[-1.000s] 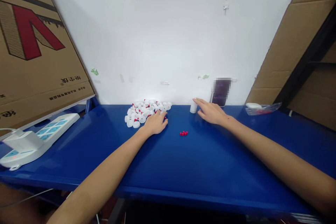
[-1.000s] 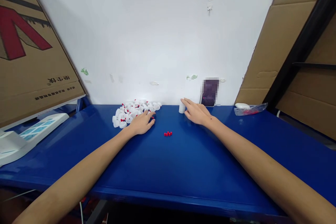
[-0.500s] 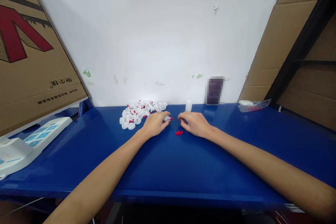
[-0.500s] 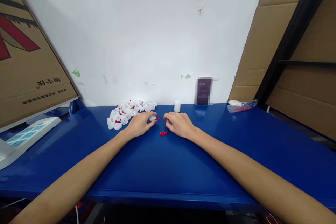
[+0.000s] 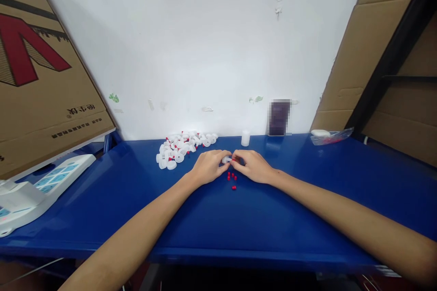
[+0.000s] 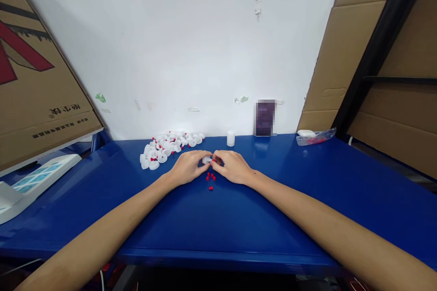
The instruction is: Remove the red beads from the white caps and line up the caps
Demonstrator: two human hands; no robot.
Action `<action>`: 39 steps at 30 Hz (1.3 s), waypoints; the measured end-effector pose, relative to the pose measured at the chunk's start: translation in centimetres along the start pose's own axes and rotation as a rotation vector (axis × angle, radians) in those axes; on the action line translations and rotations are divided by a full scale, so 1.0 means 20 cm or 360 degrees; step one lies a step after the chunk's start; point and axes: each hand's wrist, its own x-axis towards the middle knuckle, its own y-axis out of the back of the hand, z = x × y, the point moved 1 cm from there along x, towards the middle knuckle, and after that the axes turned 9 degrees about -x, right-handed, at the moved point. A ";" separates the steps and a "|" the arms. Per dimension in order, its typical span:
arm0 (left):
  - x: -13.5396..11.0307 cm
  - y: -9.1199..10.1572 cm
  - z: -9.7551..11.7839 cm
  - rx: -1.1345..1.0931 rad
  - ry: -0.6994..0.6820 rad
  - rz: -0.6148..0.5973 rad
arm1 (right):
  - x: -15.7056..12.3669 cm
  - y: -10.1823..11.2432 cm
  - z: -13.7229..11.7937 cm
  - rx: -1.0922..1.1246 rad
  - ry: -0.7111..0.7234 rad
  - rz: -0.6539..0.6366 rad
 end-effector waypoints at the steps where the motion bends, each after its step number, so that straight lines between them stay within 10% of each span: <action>1: 0.00 0.00 0.00 -0.0006 -0.0002 -0.0010 | 0.00 0.00 0.00 -0.0014 0.0023 -0.0001; 15: 0.00 0.01 0.00 -0.0062 0.0136 -0.0052 | 0.00 -0.01 0.01 -0.0109 0.0041 -0.0069; 23: -0.01 0.02 -0.07 -0.0061 0.0208 -0.0009 | -0.05 0.07 -0.06 0.0062 -0.0180 0.0285; 31: -0.01 0.03 -0.09 -0.0063 0.0265 0.0010 | -0.21 0.08 -0.42 -0.0281 0.0880 -0.0271; 39: 0.00 0.03 -0.09 -0.0064 0.0265 0.0007 | -0.21 0.06 -0.44 -0.0701 0.1152 -0.0349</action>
